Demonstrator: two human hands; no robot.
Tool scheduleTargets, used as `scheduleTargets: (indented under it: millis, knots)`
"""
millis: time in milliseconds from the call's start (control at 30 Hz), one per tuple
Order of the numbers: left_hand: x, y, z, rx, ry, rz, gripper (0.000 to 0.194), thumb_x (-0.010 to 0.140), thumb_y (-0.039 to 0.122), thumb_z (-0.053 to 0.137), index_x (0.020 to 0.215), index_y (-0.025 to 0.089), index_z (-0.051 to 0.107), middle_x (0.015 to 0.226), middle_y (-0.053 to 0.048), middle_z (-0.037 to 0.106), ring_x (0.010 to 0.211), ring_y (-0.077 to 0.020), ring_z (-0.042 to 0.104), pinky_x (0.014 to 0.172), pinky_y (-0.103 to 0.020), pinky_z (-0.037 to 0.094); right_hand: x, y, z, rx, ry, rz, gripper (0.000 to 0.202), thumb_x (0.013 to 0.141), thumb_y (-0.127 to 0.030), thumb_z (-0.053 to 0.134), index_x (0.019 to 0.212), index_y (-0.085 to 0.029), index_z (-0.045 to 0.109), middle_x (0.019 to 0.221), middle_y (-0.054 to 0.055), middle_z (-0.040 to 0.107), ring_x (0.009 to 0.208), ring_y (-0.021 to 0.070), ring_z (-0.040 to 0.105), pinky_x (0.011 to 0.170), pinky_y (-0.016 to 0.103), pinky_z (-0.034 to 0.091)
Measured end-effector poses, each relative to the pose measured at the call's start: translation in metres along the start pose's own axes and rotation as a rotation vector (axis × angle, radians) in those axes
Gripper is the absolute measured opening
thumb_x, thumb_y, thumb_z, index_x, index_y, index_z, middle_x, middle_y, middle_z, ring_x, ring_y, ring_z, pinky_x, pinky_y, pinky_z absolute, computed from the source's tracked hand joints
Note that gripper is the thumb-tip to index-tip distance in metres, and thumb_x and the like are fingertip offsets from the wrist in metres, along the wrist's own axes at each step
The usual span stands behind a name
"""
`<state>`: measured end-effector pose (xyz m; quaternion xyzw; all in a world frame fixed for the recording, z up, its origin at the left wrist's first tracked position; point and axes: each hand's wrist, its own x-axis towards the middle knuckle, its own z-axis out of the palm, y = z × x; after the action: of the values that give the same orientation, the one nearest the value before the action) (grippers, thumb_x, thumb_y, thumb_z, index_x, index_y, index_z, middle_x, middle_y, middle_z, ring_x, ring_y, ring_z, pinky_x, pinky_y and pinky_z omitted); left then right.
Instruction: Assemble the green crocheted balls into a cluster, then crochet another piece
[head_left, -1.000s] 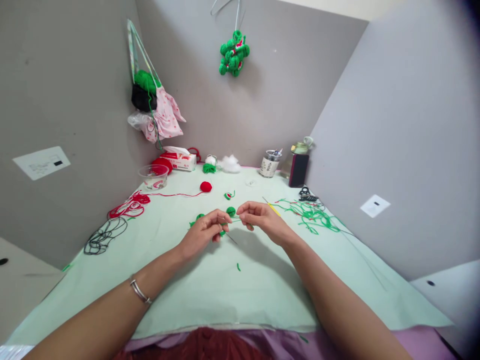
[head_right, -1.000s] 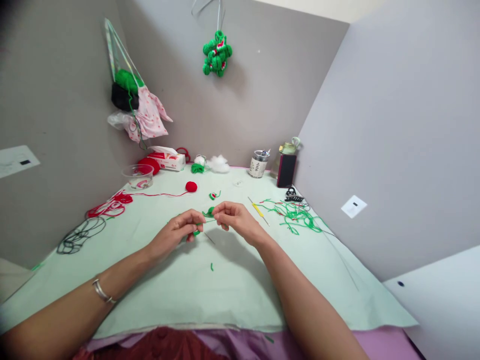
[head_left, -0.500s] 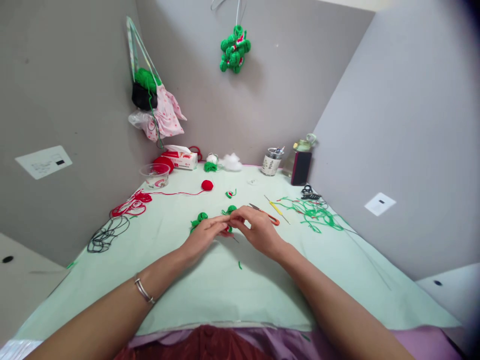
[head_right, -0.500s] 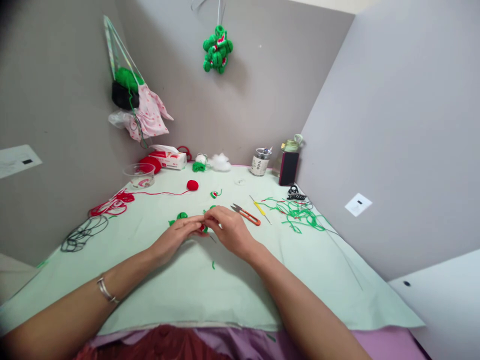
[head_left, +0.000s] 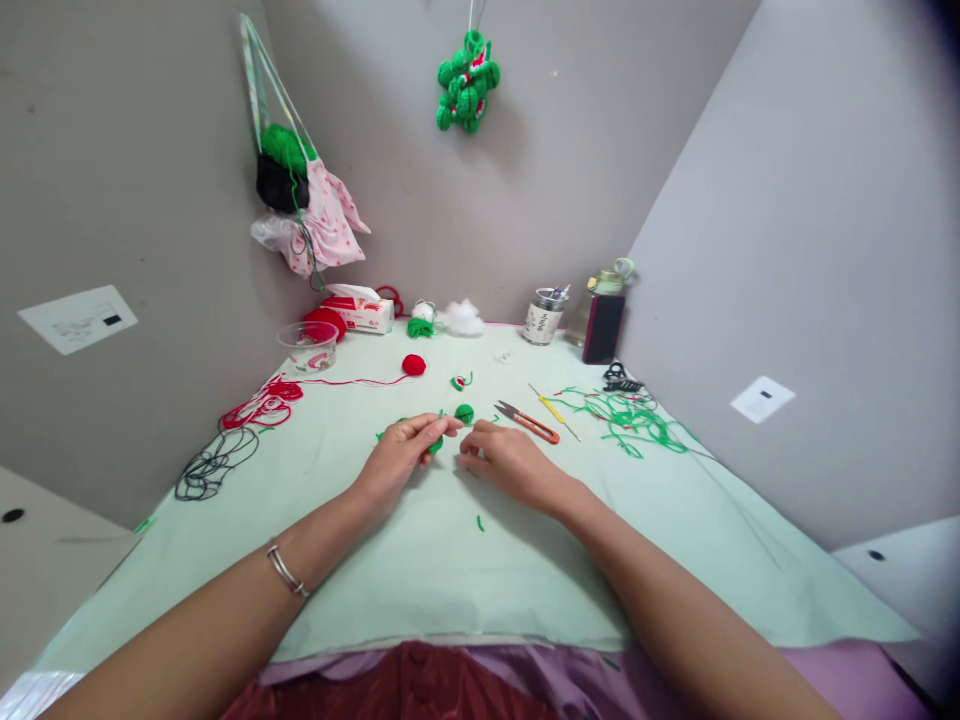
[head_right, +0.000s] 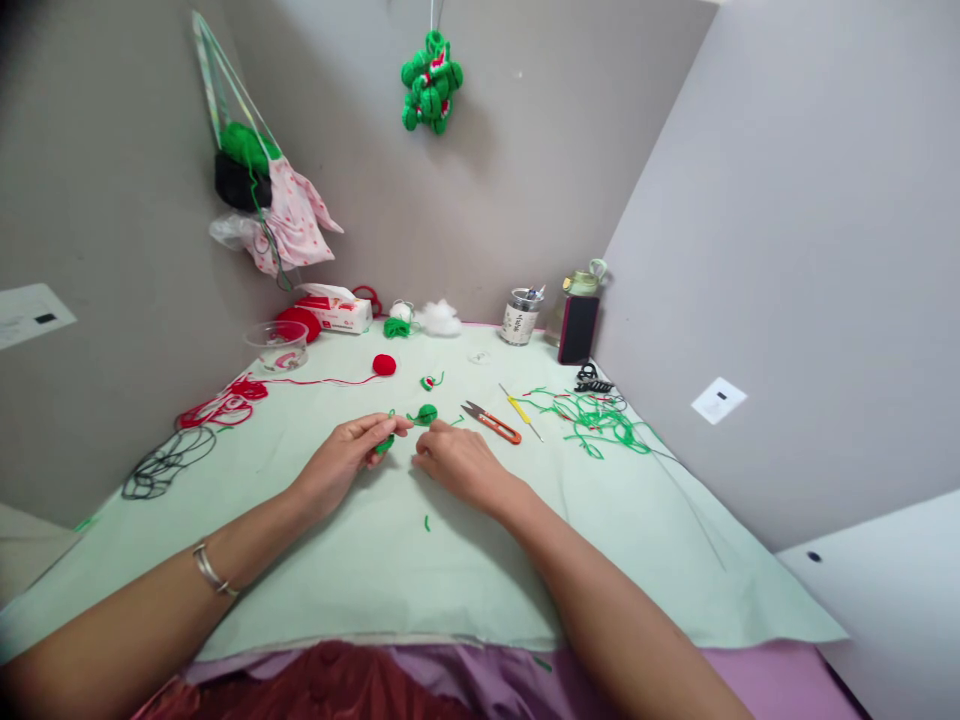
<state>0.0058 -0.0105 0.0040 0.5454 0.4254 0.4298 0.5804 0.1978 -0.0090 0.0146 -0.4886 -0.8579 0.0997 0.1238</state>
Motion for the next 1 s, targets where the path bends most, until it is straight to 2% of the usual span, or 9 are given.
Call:
scheduleTargets:
  millis: [133, 267, 433, 533, 600, 700, 833, 900, 1000]
  knots:
    - [-0.001, 0.001, 0.001, -0.071, -0.069, -0.01, 0.036, 0.086, 0.049, 0.063, 0.102, 0.019, 0.074, 0.076, 0.002, 0.051, 0.059, -0.0062, 0.041, 0.054, -0.02, 0.031, 0.001, -0.012, 0.007, -0.253, -0.149, -0.008, 0.019, 0.092, -0.014, 0.049, 0.092, -0.014, 0.068, 0.097, 0.01, 0.066, 0.07, 0.0175, 0.061, 0.057, 0.028, 0.027]
    - [0.0, 0.001, -0.001, -0.169, -0.136, -0.05, 0.035, 0.085, 0.05, 0.065, 0.101, 0.02, 0.075, 0.075, 0.002, 0.048, 0.06, -0.0062, 0.042, 0.053, -0.019, 0.032, 0.001, -0.018, 0.007, -0.269, -0.162, -0.018, 0.021, 0.087, -0.009, 0.045, 0.086, -0.013, 0.066, 0.093, 0.011, 0.067, 0.069, 0.0176, 0.06, 0.055, 0.029, 0.025]
    - [-0.002, 0.002, -0.003, -0.106, -0.151, -0.019, 0.031, 0.086, 0.05, 0.063, 0.087, 0.022, 0.076, 0.11, -0.003, 0.062, 0.058, -0.0056, 0.033, 0.048, -0.02, 0.025, 0.003, -0.001, 0.005, 0.224, 0.026, 0.079, 0.011, 0.079, -0.012, 0.054, 0.075, -0.017, 0.063, 0.072, 0.002, 0.065, 0.065, 0.0139, 0.056, 0.062, 0.026, 0.034]
    - [-0.005, 0.004, -0.002, -0.031, -0.158, 0.001, 0.03, 0.086, 0.05, 0.063, 0.085, 0.023, 0.077, 0.121, -0.002, 0.063, 0.057, -0.006, 0.029, 0.047, -0.022, 0.022, 0.007, 0.01, -0.001, 0.676, 0.073, 0.145, 0.01, 0.079, -0.02, 0.058, 0.087, -0.017, 0.063, 0.067, -0.001, 0.063, 0.059, 0.0124, 0.055, 0.058, 0.025, 0.038]
    - [-0.006, 0.005, -0.002, 0.026, -0.162, 0.013, 0.031, 0.086, 0.05, 0.063, 0.087, 0.024, 0.078, 0.126, -0.002, 0.063, 0.057, -0.0064, 0.031, 0.047, -0.023, 0.022, 0.008, 0.011, -0.006, 0.891, 0.092, 0.174, 0.02, 0.077, -0.025, 0.063, 0.095, -0.016, 0.064, 0.068, -0.001, 0.064, 0.057, 0.0119, 0.054, 0.058, 0.025, 0.041]
    - [-0.005, 0.003, -0.002, 0.139, -0.181, 0.049, 0.031, 0.087, 0.049, 0.061, 0.09, 0.024, 0.079, 0.128, -0.003, 0.064, 0.065, -0.0095, 0.045, 0.051, -0.024, 0.03, 0.009, 0.008, -0.013, 1.074, 0.151, 0.207, 0.02, 0.074, -0.03, 0.069, 0.088, -0.016, 0.068, 0.069, 0.0, 0.066, 0.059, 0.0114, 0.054, 0.061, 0.027, 0.044]
    - [-0.002, -0.002, -0.002, 0.28, -0.269, 0.16, 0.027, 0.088, 0.043, 0.061, 0.088, 0.024, 0.08, 0.118, -0.004, 0.069, 0.099, -0.0196, 0.059, 0.079, -0.028, 0.045, 0.008, 0.007, -0.016, 1.251, 0.238, 0.22, 0.019, 0.071, -0.033, 0.077, 0.079, -0.017, 0.07, 0.066, -0.001, 0.064, 0.061, 0.0101, 0.054, 0.064, 0.026, 0.046]
    - [-0.001, -0.003, -0.003, 0.331, -0.28, 0.19, 0.025, 0.088, 0.042, 0.061, 0.089, 0.025, 0.08, 0.115, -0.005, 0.07, 0.107, -0.0224, 0.059, 0.092, -0.032, 0.043, 0.007, 0.008, -0.016, 1.323, 0.257, 0.225, 0.021, 0.07, -0.033, 0.079, 0.081, -0.017, 0.07, 0.068, -0.002, 0.063, 0.06, 0.0091, 0.054, 0.063, 0.025, 0.047]
    - [-0.002, -0.001, -0.002, 0.375, -0.224, 0.214, 0.025, 0.088, 0.043, 0.061, 0.087, 0.027, 0.08, 0.117, -0.005, 0.07, 0.111, -0.0248, 0.058, 0.1, -0.037, 0.04, 0.006, 0.007, -0.017, 1.415, 0.225, 0.211, 0.022, 0.071, -0.033, 0.08, 0.083, -0.017, 0.07, 0.075, 0.0, 0.067, 0.062, 0.0091, 0.057, 0.061, 0.024, 0.048]
